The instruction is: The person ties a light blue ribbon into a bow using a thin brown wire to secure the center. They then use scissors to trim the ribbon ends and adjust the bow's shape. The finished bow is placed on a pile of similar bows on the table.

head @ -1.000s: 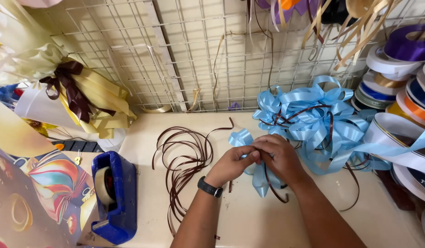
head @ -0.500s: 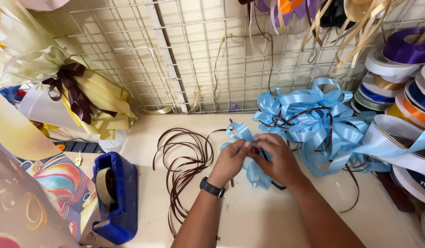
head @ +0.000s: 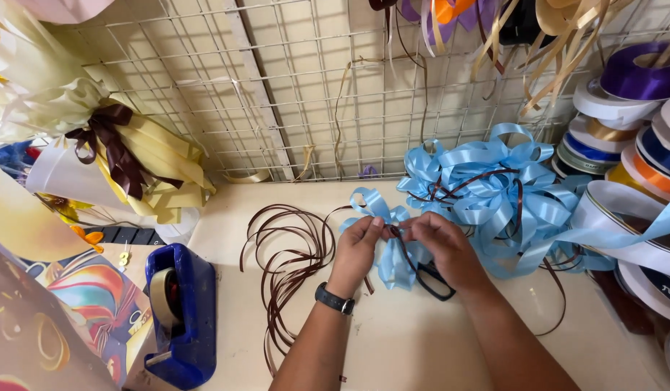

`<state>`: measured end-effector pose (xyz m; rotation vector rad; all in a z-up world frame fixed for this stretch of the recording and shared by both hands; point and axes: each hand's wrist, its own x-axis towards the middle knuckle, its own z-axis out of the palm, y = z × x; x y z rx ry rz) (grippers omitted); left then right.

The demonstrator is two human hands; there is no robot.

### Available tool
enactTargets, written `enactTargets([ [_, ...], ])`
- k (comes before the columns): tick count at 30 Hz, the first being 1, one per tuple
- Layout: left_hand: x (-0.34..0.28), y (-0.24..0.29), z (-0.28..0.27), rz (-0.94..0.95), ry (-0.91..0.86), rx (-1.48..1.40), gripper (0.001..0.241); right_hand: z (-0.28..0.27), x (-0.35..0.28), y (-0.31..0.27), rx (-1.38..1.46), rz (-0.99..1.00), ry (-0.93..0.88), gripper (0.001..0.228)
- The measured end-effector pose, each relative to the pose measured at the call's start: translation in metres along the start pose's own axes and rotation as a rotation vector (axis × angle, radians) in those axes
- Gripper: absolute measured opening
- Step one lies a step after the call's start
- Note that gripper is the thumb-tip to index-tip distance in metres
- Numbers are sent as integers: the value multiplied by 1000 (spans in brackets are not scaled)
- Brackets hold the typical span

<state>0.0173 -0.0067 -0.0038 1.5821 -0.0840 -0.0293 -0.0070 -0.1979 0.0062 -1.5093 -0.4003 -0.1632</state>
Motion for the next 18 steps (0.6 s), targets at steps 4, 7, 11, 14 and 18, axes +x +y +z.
enactTargets([
  [4, -8, 8, -2, -48, 94, -298, 28, -11, 3, 17, 434, 23, -103, 33],
  [7, 3, 0, -12, -11, 179, -473, 30, -25, 2, 24, 602, 179, -140, 27],
  [11, 8, 4, -30, -48, 342, -606, 36, -29, 0, 29, 710, 118, -127, 23],
  [14, 10, 3, -32, 30, 391, -566, 37, -32, 0, 23, 602, 42, -122, 23],
  [18, 23, -19, -34, 93, 364, -454, 38, -15, 8, -19, -273, -264, 38, 19],
])
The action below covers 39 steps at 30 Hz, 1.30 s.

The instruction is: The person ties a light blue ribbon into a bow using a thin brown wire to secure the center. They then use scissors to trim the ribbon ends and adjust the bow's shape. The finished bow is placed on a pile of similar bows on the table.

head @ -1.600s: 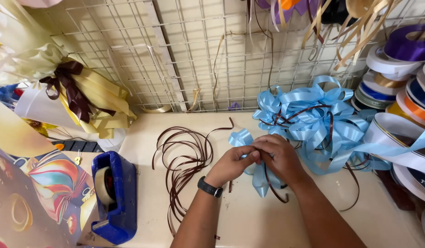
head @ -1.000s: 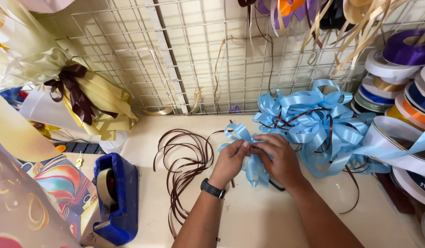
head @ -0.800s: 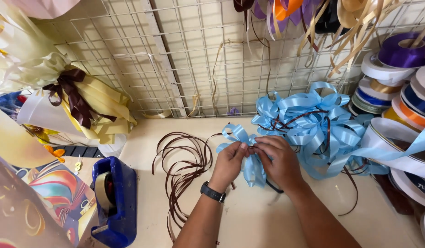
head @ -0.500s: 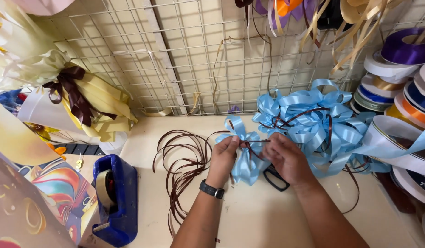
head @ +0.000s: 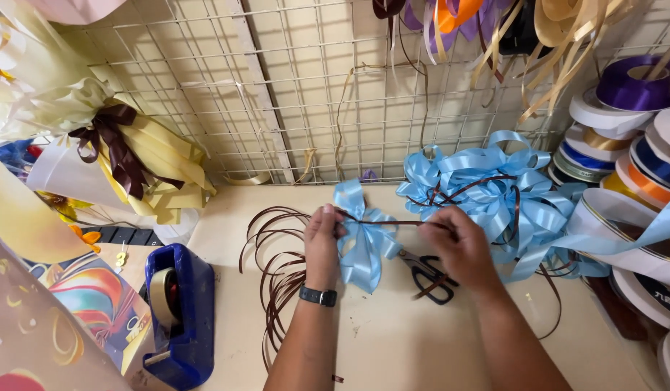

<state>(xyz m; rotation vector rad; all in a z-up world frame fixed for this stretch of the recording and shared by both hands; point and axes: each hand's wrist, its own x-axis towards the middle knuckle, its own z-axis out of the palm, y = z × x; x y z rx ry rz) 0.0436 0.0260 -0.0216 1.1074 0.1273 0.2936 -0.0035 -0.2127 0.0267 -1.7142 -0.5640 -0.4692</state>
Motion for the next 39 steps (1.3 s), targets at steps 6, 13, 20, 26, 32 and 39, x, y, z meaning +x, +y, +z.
enactTargets([
  [6, -33, -5, 26, -88, -492, -89, 36, 33, -1, -37, -321, 468, -279, 72],
  [13, -32, 11, 24, -170, -398, 21, 23, -24, 5, -30, 155, 629, 132, 32],
  [20, -37, 16, 27, -92, -396, 116, 30, -48, 4, -10, -43, 85, 529, 100],
  [26, -39, 19, 28, -81, -410, 246, 27, -67, -25, -19, -578, 0, 538, 39],
  [32, -43, 20, 29, -26, -456, 255, 23, -105, -77, -45, -1052, 11, 483, 47],
  [39, -41, -7, 28, 107, -621, 337, 21, -118, -101, 6, -1139, 207, 157, 20],
])
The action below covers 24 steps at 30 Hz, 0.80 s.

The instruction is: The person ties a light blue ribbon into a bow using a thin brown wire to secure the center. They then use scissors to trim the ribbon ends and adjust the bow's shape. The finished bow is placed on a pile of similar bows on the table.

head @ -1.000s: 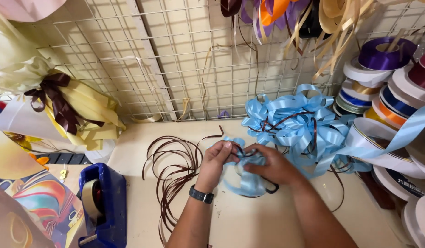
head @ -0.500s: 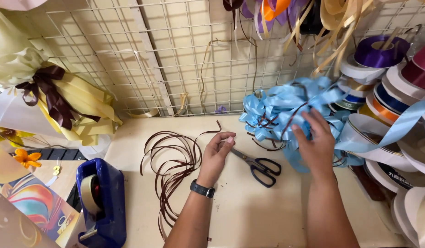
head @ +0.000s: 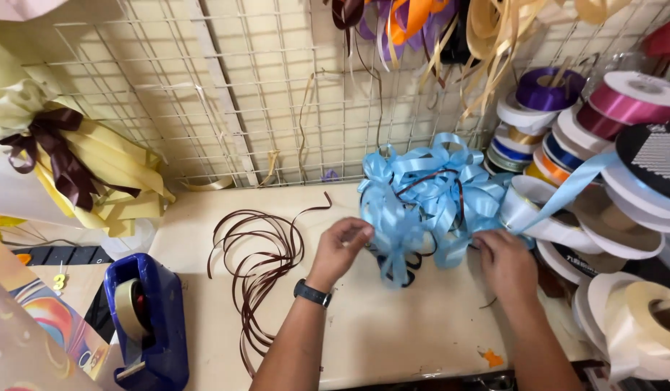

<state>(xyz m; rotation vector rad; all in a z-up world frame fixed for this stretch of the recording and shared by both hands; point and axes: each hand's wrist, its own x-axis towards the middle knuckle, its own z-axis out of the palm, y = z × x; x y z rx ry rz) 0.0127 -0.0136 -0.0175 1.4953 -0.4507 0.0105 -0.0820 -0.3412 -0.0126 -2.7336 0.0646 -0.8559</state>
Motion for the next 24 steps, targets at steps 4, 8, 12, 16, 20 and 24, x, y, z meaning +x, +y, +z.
enactTargets([
  [4, -6, -1, 6, 69, -189, 270, 16, 16, -43, -16, 74, -96, 72, 31],
  [8, 1, -21, 6, 396, -107, 624, 24, 9, -104, -57, 346, -286, -120, 31],
  [12, -3, -12, 9, 482, 155, 797, 15, -28, -147, -109, 611, -501, -432, 30],
  [16, -59, 70, 59, 407, -86, 613, 6, -38, -158, -125, 645, -420, -454, 29],
  [20, -140, 121, 93, -99, -609, 507, 47, -49, -187, -139, 764, -214, -591, 27],
  [24, -204, 112, 92, -315, -673, 110, 29, -60, -221, -151, 887, 1, -729, 30],
])
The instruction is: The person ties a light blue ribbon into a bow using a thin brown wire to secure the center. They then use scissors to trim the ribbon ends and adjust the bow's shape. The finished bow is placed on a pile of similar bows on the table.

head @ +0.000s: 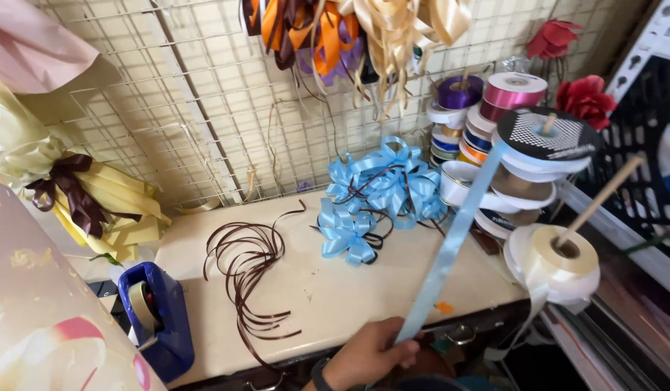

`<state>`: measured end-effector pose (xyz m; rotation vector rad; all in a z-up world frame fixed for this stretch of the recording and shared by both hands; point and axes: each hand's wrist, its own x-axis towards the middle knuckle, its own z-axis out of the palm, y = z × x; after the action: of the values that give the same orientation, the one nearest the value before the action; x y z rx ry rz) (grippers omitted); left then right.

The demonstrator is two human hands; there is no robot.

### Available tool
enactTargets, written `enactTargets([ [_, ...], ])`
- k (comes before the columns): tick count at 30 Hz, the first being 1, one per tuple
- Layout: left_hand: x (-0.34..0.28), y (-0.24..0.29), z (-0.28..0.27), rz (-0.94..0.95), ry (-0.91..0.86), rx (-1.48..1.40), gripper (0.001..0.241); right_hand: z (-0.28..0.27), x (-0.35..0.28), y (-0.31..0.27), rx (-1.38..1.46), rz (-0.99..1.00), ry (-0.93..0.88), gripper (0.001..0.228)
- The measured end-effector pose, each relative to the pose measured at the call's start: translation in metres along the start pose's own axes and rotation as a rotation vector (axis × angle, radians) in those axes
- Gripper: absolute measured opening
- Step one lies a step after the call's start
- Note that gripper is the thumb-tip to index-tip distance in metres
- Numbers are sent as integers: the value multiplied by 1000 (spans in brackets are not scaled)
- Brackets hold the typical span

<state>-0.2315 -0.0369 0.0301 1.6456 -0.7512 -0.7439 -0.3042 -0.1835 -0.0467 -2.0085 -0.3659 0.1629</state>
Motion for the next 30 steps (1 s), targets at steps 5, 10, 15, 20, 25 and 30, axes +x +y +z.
enactTargets([
  [5, -67, -29, -14, -47, 204, -362, 32, 22, -28, -5, 191, 178, -81, 36],
  [10, -174, -87, -88, 16, 482, -79, 35, -22, -50, -51, -229, -362, 209, 32],
  [15, -269, -86, -102, 1097, 839, -609, 33, -41, -54, -43, -155, -381, 534, 20],
  [20, -204, -4, -44, 351, 1078, 180, 26, -31, -53, -66, -173, -434, 533, 28],
  [25, -127, 36, 6, 426, 502, 520, 28, -30, -40, -94, -238, -583, 229, 58],
  [30, -93, 29, -5, 165, 400, 179, 23, -36, -38, -20, -121, -296, 241, 12],
])
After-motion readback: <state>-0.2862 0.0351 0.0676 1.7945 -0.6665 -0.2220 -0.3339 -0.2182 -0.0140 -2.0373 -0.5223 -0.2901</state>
